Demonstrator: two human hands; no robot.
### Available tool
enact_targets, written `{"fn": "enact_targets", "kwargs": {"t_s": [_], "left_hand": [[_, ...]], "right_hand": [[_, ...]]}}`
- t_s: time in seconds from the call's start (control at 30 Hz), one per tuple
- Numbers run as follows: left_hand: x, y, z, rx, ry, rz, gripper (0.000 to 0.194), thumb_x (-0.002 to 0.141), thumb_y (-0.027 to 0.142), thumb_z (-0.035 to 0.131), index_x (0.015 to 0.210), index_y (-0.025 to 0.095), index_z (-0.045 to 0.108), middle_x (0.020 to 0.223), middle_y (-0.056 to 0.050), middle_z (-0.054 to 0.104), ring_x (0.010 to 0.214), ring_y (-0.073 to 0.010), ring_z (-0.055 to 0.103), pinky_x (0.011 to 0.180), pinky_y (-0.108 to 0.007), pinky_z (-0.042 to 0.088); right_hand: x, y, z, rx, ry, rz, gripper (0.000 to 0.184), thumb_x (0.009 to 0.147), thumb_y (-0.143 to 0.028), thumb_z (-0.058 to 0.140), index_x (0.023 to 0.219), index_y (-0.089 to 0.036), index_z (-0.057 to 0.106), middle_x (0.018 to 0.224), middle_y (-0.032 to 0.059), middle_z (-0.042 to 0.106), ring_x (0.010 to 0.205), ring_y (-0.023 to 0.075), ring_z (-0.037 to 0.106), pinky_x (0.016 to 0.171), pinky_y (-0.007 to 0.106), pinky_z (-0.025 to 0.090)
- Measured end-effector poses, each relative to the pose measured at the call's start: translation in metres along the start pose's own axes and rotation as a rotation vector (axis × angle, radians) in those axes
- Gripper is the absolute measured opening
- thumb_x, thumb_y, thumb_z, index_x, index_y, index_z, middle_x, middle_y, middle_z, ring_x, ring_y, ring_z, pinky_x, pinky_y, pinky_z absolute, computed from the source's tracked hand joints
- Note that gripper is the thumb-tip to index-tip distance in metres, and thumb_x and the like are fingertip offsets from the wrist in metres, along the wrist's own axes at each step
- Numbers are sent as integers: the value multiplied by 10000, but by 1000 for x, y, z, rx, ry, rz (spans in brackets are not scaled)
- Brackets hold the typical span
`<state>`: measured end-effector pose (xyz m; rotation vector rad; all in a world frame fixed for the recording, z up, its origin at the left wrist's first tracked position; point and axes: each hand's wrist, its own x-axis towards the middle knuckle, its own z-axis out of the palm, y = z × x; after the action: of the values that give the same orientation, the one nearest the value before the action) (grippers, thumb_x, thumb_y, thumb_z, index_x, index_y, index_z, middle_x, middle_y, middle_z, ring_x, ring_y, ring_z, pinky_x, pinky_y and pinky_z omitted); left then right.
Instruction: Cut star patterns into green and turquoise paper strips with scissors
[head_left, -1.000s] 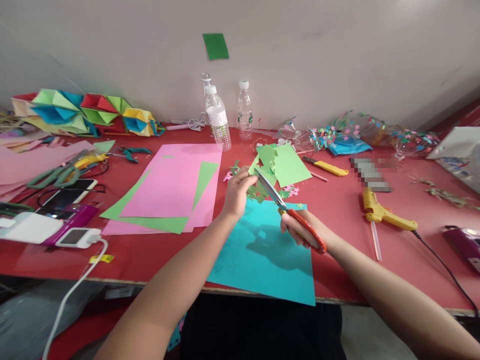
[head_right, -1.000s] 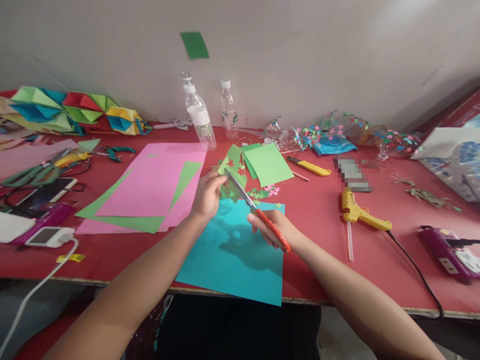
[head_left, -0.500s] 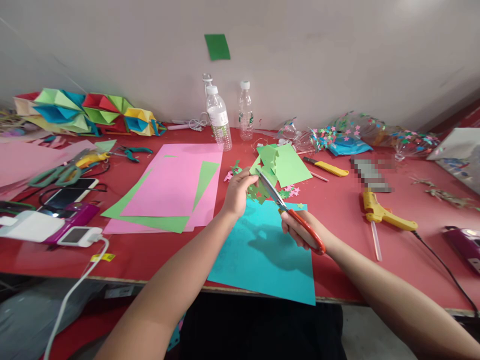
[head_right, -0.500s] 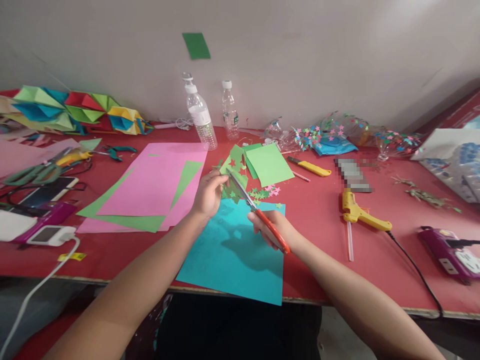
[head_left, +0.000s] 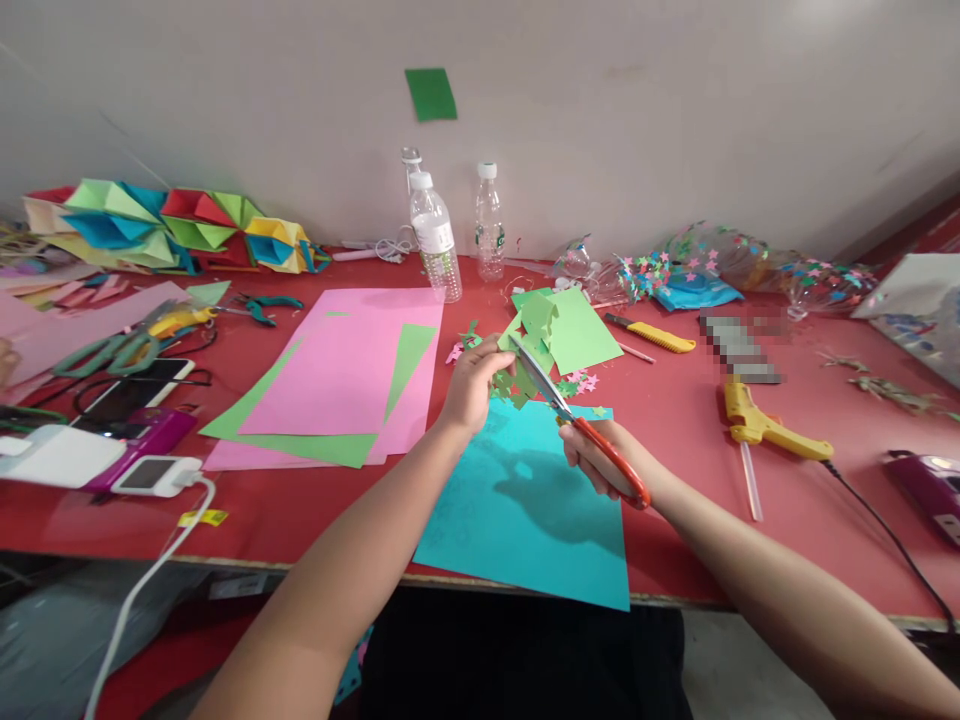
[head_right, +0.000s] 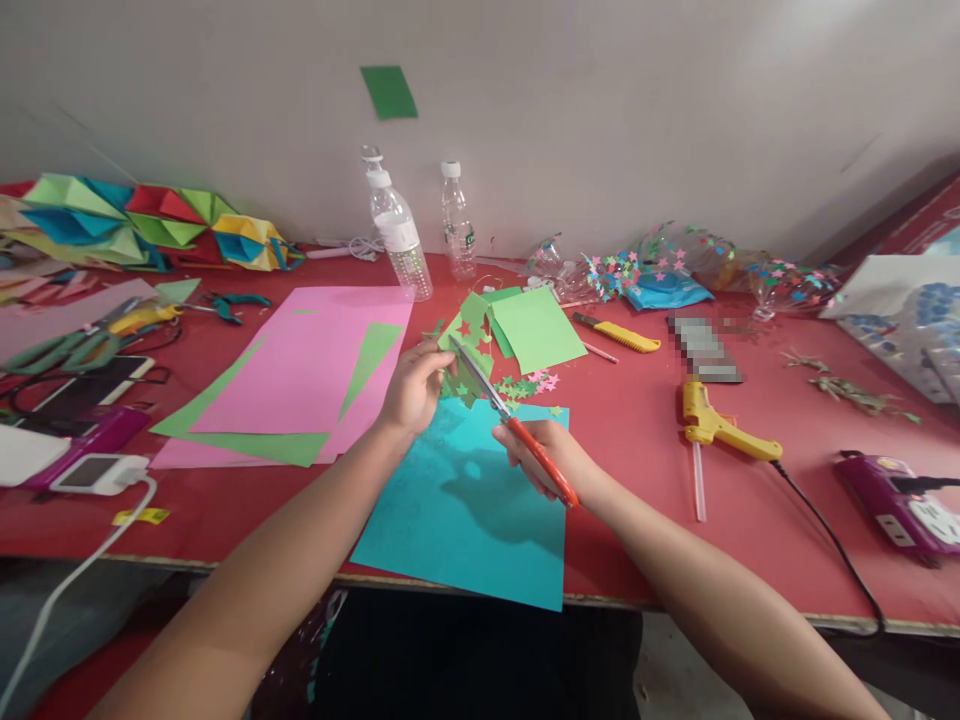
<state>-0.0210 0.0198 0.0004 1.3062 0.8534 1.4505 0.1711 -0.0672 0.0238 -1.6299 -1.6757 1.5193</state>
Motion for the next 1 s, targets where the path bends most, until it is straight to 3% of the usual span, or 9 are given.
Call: {"fn": "enact_targets", "kwargs": {"t_s": [0.33, 0.5, 0.67, 0.87, 1.0], "left_hand": [[0, 6, -2, -49, 13, 34, 242, 713, 241, 600, 477, 207, 554, 715, -35, 560, 808, -192, 577, 701, -308, 443], [1, 3, -5, 110, 106, 145, 217, 780, 289, 632, 577, 216, 654, 913, -40, 622, 950, -195, 600, 783, -315, 483], [1, 0, -3, 207, 147, 172, 149, 814, 320, 657, 705, 230, 706, 1068, -44, 651, 1046, -206, 616, 892, -360, 502], [3, 0, -6, 317, 236, 269, 120, 850, 262, 606, 742, 235, 650, 1042, -49, 654, 1062, -211, 608, 970, -409, 471], [3, 3, -9, 461, 212, 389, 167, 911, 263, 522, 751, 237, 565, 1065, -55, 653, 1084, -214, 585, 999, -426, 441]], "right_hand": [[-1, -2, 0, -9, 24, -1, 561, 763, -748, 531, 627, -206, 482, 345, -60, 437, 277, 65, 378, 324, 187, 310], [2, 1, -1, 24, 50, -12, 558, 764, -746, 548, 629, -207, 495, 354, -58, 448, 282, 74, 388, 328, 199, 328], [4, 5, 1, 21, 101, -13, 530, 781, -708, 572, 619, -211, 489, 349, -57, 447, 282, 77, 386, 333, 204, 330], [6, 5, 1, 11, 82, 8, 547, 762, -726, 594, 617, -210, 488, 352, -60, 441, 283, 73, 379, 331, 204, 322], [6, 4, -1, -14, 34, 0, 575, 741, -759, 592, 617, -207, 488, 358, -57, 442, 287, 73, 386, 337, 203, 326]]}}
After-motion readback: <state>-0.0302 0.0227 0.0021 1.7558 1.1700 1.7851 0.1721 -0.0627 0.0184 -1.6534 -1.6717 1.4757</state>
